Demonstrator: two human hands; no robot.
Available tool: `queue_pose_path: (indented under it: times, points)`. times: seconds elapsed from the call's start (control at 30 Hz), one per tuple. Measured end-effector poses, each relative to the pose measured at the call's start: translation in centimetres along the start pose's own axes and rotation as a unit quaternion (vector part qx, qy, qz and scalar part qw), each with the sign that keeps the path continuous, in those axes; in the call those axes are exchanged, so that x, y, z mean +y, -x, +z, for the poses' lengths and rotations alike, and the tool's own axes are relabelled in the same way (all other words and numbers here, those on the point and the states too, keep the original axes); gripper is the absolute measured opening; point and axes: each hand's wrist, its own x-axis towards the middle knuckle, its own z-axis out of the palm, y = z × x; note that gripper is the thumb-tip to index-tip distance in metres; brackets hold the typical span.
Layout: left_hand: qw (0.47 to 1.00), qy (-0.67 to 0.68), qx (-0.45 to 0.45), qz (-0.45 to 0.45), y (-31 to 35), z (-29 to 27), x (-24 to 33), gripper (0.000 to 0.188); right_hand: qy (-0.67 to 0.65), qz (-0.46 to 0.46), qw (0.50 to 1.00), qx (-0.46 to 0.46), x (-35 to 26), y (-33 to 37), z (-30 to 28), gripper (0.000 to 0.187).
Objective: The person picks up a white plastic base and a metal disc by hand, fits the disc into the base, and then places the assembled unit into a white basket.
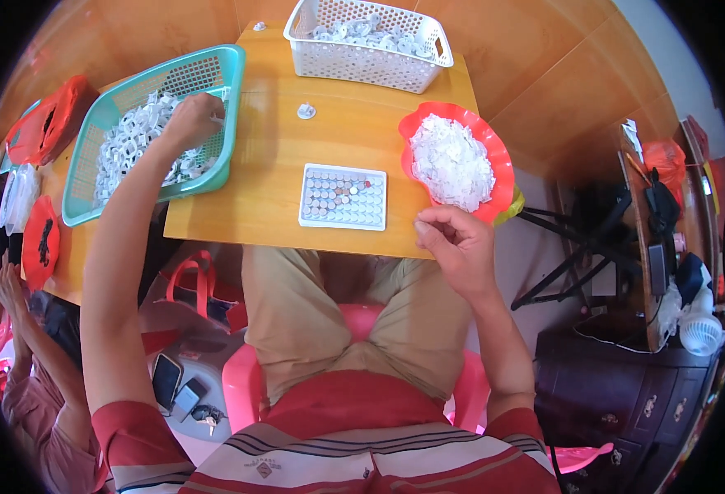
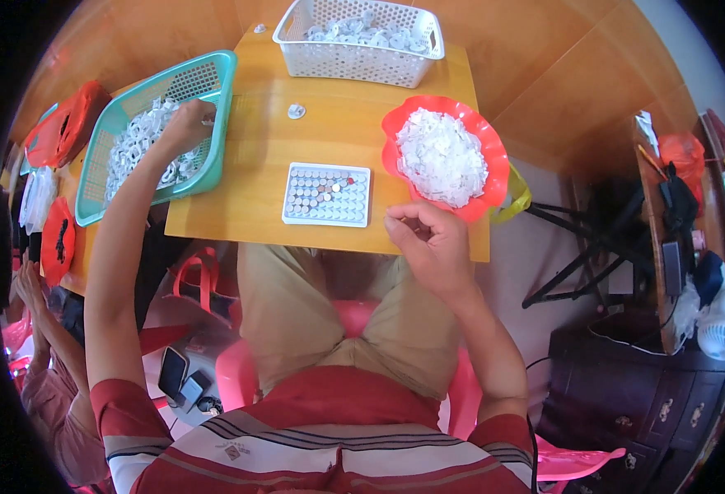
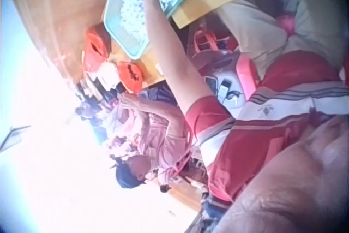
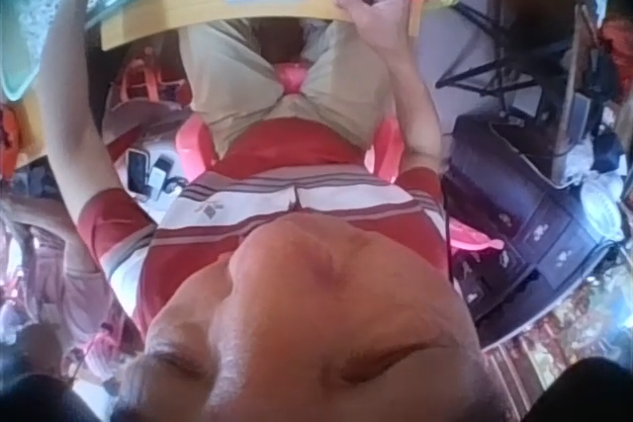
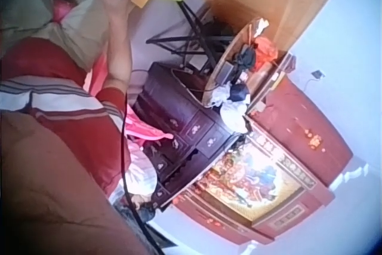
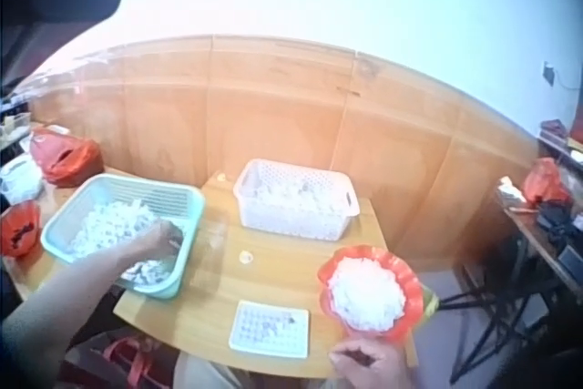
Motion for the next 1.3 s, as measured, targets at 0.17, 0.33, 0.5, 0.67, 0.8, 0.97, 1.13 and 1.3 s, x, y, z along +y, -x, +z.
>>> queue_pose_path:
  times: [0.17,0.33,0.5,0.67,0.8,0.97,1.13,1.3]
  points:
    - [0.974,0.166,0.135,-0.067,3.1,-3.0,1.4,0.021,0.029,-0.021,0.999,-0.022,0.3,-1.2,1.1,0.014]
    - [0.885,0.393,0.228,-0.101,8.0,-4.5,8.4,0.024,0.204,-0.058,0.975,-0.061,0.5,-3.2,3.5,0.016]
    - [0.818,0.526,0.226,-0.057,13.5,-1.3,16.2,0.015,0.344,-0.157,0.924,-0.054,2.6,-5.3,5.2,0.021]
    - [0.739,0.644,0.162,-0.11,15.4,3.0,17.9,0.017,0.408,-0.124,0.902,-0.062,2.1,-6.0,5.8,0.021]
    - [0.742,0.64,0.156,-0.124,15.8,4.8,17.4,0.018,0.447,-0.101,0.885,-0.082,2.7,-6.3,6.0,0.015]
    - [0.719,0.667,0.142,-0.13,15.9,5.3,17.6,0.019,0.451,-0.093,0.884,-0.078,2.7,-6.5,6.3,0.011]
    - [0.714,0.672,0.132,-0.142,15.9,5.9,17.4,0.02,0.438,-0.106,0.89,-0.075,3.5,-6.7,6.2,0.011]
    - [0.72,0.668,0.131,-0.136,15.9,6.4,17.4,0.02,0.438,-0.119,0.889,-0.062,4.4,-6.5,5.9,0.01]
